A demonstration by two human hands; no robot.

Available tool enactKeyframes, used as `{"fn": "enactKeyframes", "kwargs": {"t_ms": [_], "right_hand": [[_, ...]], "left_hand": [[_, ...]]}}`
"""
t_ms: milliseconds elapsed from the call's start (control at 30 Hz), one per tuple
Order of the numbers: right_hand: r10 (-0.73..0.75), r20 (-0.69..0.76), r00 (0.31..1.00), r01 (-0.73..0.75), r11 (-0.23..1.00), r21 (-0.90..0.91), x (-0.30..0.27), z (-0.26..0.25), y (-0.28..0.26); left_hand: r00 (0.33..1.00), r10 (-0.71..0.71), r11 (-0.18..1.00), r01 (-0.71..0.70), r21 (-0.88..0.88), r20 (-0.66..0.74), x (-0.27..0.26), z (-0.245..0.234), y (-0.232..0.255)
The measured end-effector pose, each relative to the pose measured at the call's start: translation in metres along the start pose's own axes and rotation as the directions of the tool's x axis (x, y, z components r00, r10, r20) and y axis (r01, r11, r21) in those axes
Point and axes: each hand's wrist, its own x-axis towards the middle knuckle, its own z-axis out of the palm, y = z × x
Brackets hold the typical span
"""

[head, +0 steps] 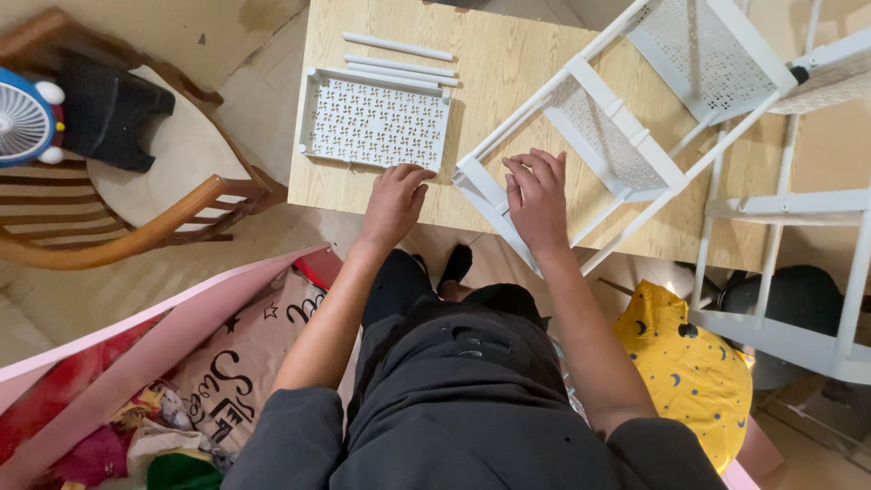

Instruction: The person assembles a white plastic rolling cart by inserting perforated shelves and vertical support rods into a frame with casters. They repeatedly insert and remove components to fit them into place, working on a wooden table in a room with a chair and a small fan nearby.

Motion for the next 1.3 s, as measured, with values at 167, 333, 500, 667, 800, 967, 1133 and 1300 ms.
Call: {"fn": "enactKeyframes", "kwargs": {"t_ms": [167, 333, 500, 667, 800, 967, 1133, 1300], "right_hand": [[-0.085, 0.018, 0.996, 0.083, 0.994, 0.071, 0.038, 0.015, -0.002], [-0.083, 0.037, 0.996, 0.078, 0.990, 0.118, 0.081, 0.041, -0.002], [-0.037, 0.135, 0.990, 0.022, 0.993, 0.115, 0.130, 0.083, 0.012], [0.070, 0.249, 0.966, -0.087, 0.994, 0.059, 0.178, 0.148, 0.035], [0.247, 0.337, 0.909, -0.242, 0.969, -0.057, 0.203, 0.196, 0.051], [0.403, 0.352, 0.845, -0.374, 0.915, -0.151, 0.221, 0.232, 0.059], [0.415, 0.373, 0.830, -0.295, 0.893, -0.339, 0.221, 0.256, 0.066], [0.431, 0.330, 0.839, -0.307, 0.878, -0.368, 0.219, 0.268, 0.071]], "left_hand": [[0.998, -0.013, 1.000, 0.014, 0.024, -0.056, 0.008, -0.007, -0.014], [0.998, -0.032, 0.997, 0.036, 0.065, -0.061, 0.028, -0.023, -0.041], [0.998, -0.039, 0.993, 0.045, 0.111, -0.055, 0.070, -0.043, -0.086], [0.996, -0.080, 0.977, 0.088, 0.193, -0.049, 0.121, -0.054, -0.146], [0.990, -0.138, 0.958, 0.130, 0.255, 0.016, 0.162, -0.051, -0.203], [0.983, -0.155, 0.930, 0.114, 0.349, 0.094, 0.208, -0.033, -0.262], [0.969, -0.140, 0.929, 0.058, 0.367, 0.203, 0.230, -0.011, -0.295], [0.953, -0.193, 0.892, 0.070, 0.446, 0.235, 0.240, 0.000, -0.300]]}}
